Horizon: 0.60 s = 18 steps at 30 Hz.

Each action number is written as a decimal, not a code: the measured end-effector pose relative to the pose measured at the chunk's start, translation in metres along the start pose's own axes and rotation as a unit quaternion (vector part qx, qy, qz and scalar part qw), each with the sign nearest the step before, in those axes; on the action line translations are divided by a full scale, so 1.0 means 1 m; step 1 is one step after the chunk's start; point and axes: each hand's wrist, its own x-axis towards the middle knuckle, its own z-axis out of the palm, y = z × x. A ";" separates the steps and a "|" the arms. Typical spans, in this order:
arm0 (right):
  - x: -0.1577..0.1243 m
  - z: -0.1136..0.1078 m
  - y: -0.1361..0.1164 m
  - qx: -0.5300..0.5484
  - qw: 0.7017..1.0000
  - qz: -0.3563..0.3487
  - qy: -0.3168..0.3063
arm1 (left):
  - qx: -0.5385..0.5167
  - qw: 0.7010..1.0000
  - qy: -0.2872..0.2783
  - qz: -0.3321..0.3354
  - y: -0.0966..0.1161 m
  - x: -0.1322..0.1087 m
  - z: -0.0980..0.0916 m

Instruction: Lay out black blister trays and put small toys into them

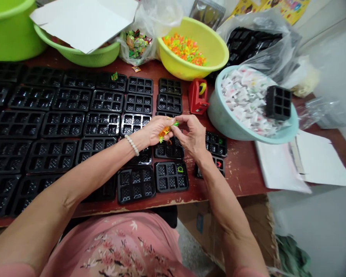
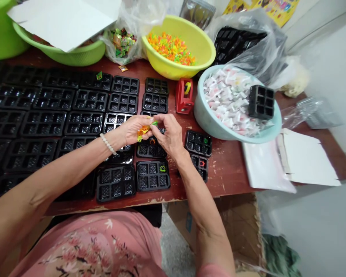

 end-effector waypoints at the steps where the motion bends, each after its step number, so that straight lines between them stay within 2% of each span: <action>1: 0.000 0.000 0.000 0.028 1.000 0.012 0.000 | 0.003 1.000 -0.009 -0.003 0.000 -0.001 0.000; 6: -0.004 -0.001 0.000 0.160 0.984 0.079 0.023 | -0.013 0.998 -0.054 -0.009 0.000 -0.003 -0.001; 11: -0.007 -0.002 0.001 0.205 0.973 0.107 0.002 | -0.003 0.999 -0.031 0.010 0.000 -0.009 0.000; 15: -0.009 0.001 -0.002 0.136 0.989 0.055 -0.002 | 0.051 0.997 0.002 0.051 -0.002 -0.015 -0.001; 18: -0.011 0.005 -0.010 0.053 0.998 0.038 0.026 | 0.124 0.981 0.039 0.147 -0.007 -0.016 -0.002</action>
